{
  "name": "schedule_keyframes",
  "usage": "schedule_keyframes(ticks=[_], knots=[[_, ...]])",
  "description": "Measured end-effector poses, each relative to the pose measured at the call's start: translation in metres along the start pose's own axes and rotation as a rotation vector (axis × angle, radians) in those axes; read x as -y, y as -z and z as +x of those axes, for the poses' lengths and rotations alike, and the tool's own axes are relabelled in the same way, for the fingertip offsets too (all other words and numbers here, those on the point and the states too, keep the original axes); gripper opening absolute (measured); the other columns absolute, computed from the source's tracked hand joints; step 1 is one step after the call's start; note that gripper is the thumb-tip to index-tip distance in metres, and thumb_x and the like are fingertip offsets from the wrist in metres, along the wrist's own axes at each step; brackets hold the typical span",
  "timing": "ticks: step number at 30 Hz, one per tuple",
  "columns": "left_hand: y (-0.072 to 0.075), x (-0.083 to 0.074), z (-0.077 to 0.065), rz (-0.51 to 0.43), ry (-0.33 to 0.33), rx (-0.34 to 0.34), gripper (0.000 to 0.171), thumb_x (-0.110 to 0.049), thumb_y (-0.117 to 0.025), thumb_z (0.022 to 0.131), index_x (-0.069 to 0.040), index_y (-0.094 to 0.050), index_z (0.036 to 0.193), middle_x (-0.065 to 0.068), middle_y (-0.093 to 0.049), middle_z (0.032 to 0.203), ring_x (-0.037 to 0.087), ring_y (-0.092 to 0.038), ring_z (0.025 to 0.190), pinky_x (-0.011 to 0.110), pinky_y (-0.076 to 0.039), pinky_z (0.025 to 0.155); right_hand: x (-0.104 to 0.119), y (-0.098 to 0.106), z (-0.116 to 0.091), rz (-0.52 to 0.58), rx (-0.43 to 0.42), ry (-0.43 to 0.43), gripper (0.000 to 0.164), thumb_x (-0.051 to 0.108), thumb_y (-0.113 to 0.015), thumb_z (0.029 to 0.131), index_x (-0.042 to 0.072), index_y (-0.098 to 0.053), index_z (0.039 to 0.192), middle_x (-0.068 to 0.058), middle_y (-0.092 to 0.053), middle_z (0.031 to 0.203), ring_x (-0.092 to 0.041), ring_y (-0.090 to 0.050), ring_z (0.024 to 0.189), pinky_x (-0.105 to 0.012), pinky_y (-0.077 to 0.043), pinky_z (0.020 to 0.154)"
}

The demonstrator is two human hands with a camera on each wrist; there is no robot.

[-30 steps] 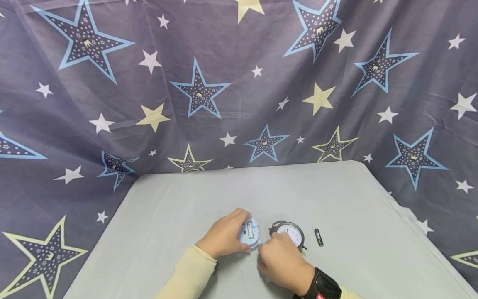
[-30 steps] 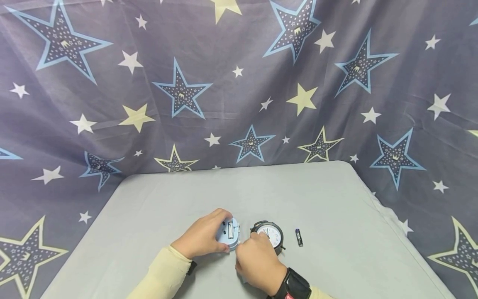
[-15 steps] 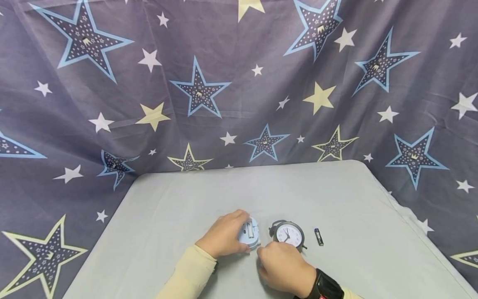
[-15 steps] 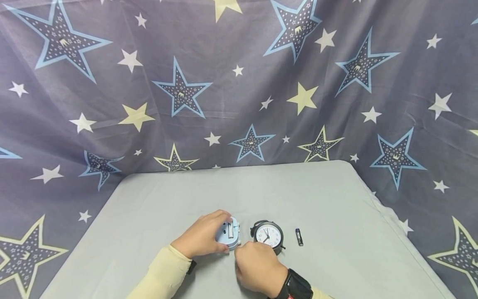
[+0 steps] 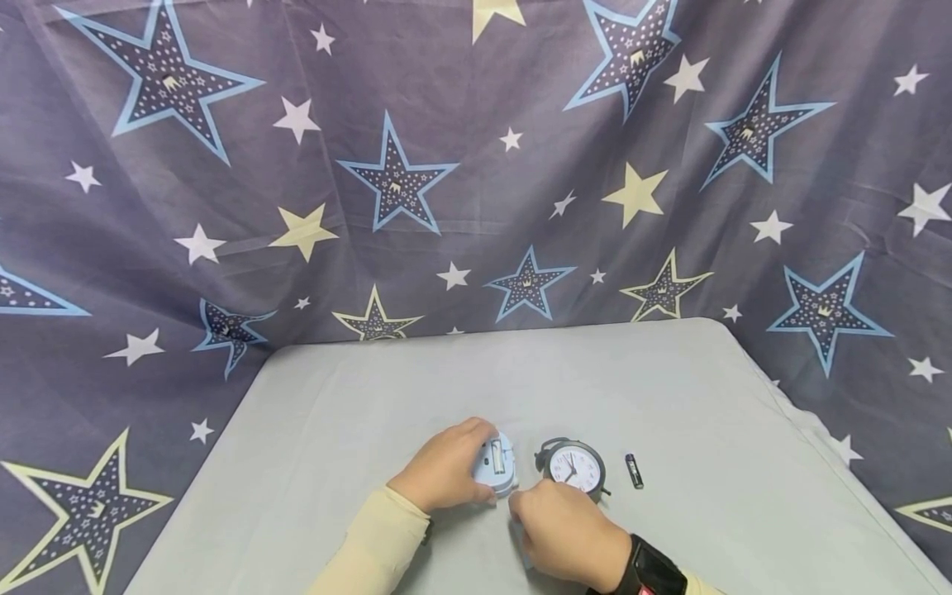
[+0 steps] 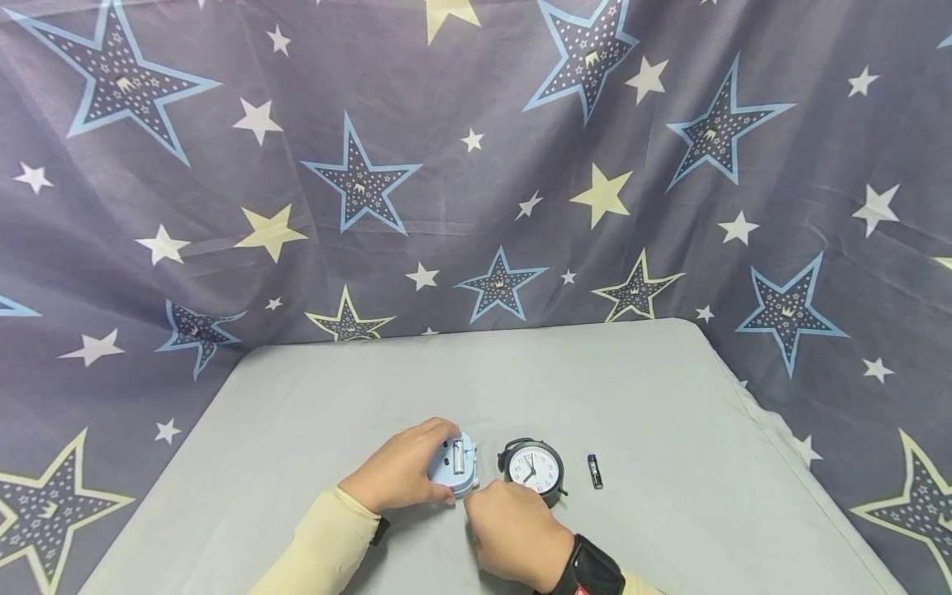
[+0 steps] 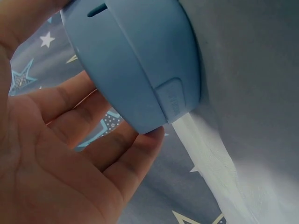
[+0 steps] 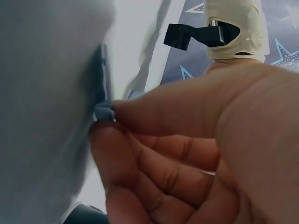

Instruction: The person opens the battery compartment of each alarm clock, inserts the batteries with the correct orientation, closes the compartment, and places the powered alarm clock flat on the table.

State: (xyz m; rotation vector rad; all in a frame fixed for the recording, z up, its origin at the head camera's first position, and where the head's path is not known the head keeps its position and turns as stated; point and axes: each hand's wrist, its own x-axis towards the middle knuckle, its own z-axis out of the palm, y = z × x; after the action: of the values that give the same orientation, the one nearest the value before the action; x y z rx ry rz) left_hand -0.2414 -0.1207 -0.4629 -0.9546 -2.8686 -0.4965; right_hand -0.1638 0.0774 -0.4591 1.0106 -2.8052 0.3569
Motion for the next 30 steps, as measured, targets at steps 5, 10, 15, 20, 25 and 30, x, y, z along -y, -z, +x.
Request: schedule_keyframes(ticks=[5, 10, 15, 20, 25, 30], knots=[[0.001, 0.0, 0.0, -0.006, -0.001, 0.001, 0.084, -0.038, -0.089, 0.052, -0.013, -0.055, 0.124, -0.003, -0.058, 0.126, 0.014, -0.058, 0.106, 0.031, -0.046, 0.096, 0.001, 0.002, 0.001, 0.014, -0.025, -0.001, 0.021, 0.01, -0.067, 0.07, 0.025, -0.056, 0.06, 0.015, -0.047, 0.052, 0.001, -0.04, 0.047, -0.023, -0.036, 0.043], [0.002, -0.001, 0.0, -0.013, 0.001, 0.005, 0.084, -0.038, -0.089, 0.052, -0.013, -0.055, 0.125, -0.003, -0.058, 0.127, 0.015, -0.058, 0.108, 0.032, -0.046, 0.097, -0.001, 0.006, 0.003, 0.08, -0.025, -0.02, 0.019, 0.01, -0.066, 0.071, 0.025, -0.061, 0.061, 0.019, -0.048, 0.053, 0.002, -0.041, 0.048, -0.019, -0.036, 0.044], [0.002, -0.001, 0.0, -0.014, 0.007, 0.01, 0.086, -0.038, -0.089, 0.052, -0.013, -0.054, 0.127, -0.003, -0.057, 0.129, 0.015, -0.058, 0.111, 0.033, -0.045, 0.099, -0.004, 0.012, 0.006, 0.164, -0.015, -0.05, 0.014, 0.009, -0.065, 0.073, 0.022, -0.068, 0.068, 0.02, -0.051, 0.057, 0.004, -0.044, 0.05, -0.016, -0.04, 0.047], [0.001, -0.001, -0.001, -0.01, 0.015, 0.011, 0.087, -0.039, -0.089, 0.052, -0.013, -0.054, 0.127, -0.004, -0.057, 0.129, 0.015, -0.058, 0.111, 0.032, -0.045, 0.099, -0.006, 0.016, 0.009, 0.159, -0.05, -0.05, 0.019, 0.009, -0.063, 0.071, 0.027, -0.064, 0.063, 0.022, -0.048, 0.055, 0.003, -0.044, 0.05, -0.017, -0.038, 0.048], [0.001, -0.001, -0.003, -0.012, 0.02, 0.014, 0.088, -0.04, -0.088, 0.054, -0.011, -0.052, 0.128, 0.0, -0.058, 0.126, 0.015, -0.059, 0.104, 0.032, -0.047, 0.095, -0.007, 0.019, 0.015, 0.172, -0.075, -0.054, 0.016, 0.009, -0.062, 0.072, 0.023, -0.068, 0.068, 0.021, -0.052, 0.059, 0.003, -0.046, 0.055, -0.017, -0.04, 0.053], [0.004, -0.001, -0.004, -0.009, 0.014, 0.015, 0.084, -0.041, -0.088, 0.055, -0.01, -0.053, 0.126, 0.0, -0.06, 0.12, 0.012, -0.059, 0.096, 0.031, -0.049, 0.089, -0.009, 0.023, 0.023, 0.217, -0.079, -0.099, 0.014, 0.01, -0.063, 0.076, 0.021, -0.069, 0.07, 0.019, -0.05, 0.056, 0.001, -0.044, 0.05, -0.018, -0.038, 0.047]])
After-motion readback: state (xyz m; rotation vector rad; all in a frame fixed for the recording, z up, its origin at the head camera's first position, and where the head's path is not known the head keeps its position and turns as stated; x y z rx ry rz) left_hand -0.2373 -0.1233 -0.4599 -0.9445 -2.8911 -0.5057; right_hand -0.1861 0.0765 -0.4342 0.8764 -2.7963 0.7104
